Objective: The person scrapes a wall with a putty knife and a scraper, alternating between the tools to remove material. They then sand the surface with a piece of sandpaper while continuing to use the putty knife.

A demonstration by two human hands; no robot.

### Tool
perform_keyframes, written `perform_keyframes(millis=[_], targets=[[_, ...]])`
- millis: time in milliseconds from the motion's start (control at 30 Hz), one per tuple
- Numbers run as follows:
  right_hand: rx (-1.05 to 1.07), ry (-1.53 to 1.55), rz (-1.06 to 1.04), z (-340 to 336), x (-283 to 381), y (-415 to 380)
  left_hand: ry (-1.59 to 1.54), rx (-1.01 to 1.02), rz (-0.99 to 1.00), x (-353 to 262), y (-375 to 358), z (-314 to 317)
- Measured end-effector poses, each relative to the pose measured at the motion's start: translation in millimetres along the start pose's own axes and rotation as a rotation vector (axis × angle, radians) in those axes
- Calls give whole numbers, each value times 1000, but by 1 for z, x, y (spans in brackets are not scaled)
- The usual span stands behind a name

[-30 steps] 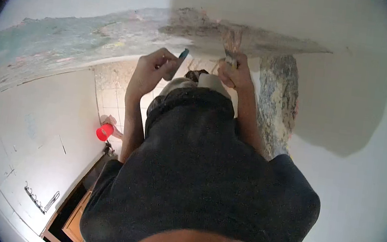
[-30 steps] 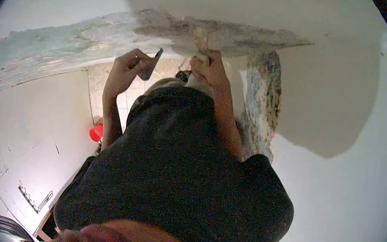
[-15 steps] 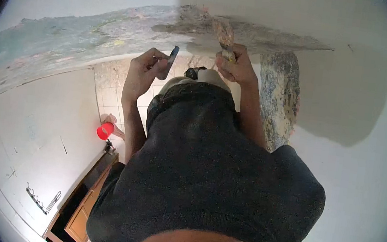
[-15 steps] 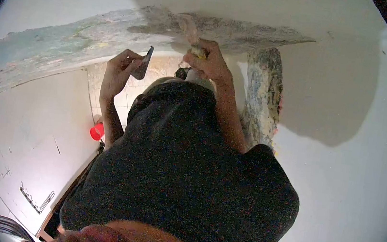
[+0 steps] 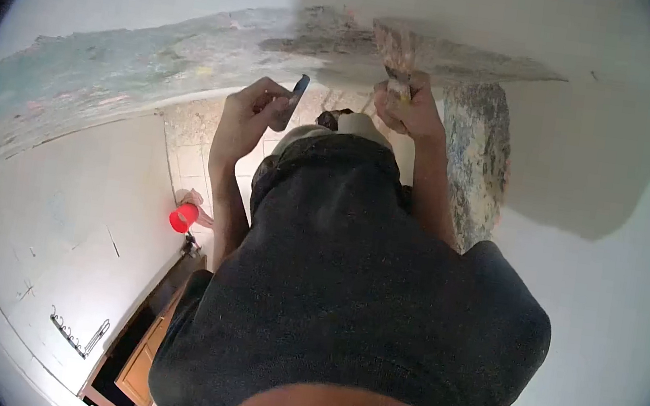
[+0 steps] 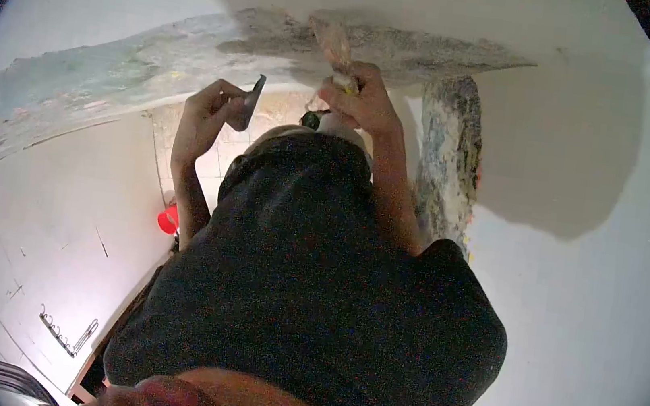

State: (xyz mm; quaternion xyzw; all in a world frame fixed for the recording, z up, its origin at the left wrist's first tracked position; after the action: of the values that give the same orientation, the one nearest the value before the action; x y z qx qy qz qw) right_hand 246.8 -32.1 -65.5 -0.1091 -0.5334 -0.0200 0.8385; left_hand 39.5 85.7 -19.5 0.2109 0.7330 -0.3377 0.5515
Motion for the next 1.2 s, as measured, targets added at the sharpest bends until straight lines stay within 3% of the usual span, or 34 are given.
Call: perform_keyframes(millis=[100, 233, 333, 433, 533, 633, 733, 833, 933, 1200], targets=[[-54, -31, -44, 2, 2, 3, -15, -1, 8, -5, -1, -1], [-63, -118, 48, -3, 0, -1, 46, -9, 8, 2, 2, -4], [-110, -174, -33, 2, 15, 0, 60, -23, 31, -3, 2, -4], [-13, -84, 32, 12, 22, 6, 43, 32, 8, -3, -3, -1], [-113, -193, 87, -11, 2, -1, 24, 2, 46, -7, 3, -6], [-93, -115, 5, -10, 8, -4, 4, -16, 41, -3, 3, -5], [-97, -20, 62, -8, 0, -9, -28, 12, 12, 5, 0, -6], [-122, -243, -2, -6, 15, -4, 18, 18, -2, 2, 4, -6], [-103, -135, 88, -11, 6, -12, 2, 43, -20, 5, 7, -3], [-97, -108, 64, -7, 11, -8, 58, 32, 28, 0, 13, -4]])
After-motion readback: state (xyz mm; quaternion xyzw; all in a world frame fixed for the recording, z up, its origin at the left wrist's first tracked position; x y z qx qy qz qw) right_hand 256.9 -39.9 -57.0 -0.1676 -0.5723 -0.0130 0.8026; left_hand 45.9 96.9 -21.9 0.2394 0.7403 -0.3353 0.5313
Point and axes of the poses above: each hand's wrist, its own y-axis towards the middle knuckle, its own z-axis out of the palm, x = y × z, the point moved 9 cm from there along y, towards the middle knuckle, and after that the axes turned 3 degrees about z, right-handed, at the moved point
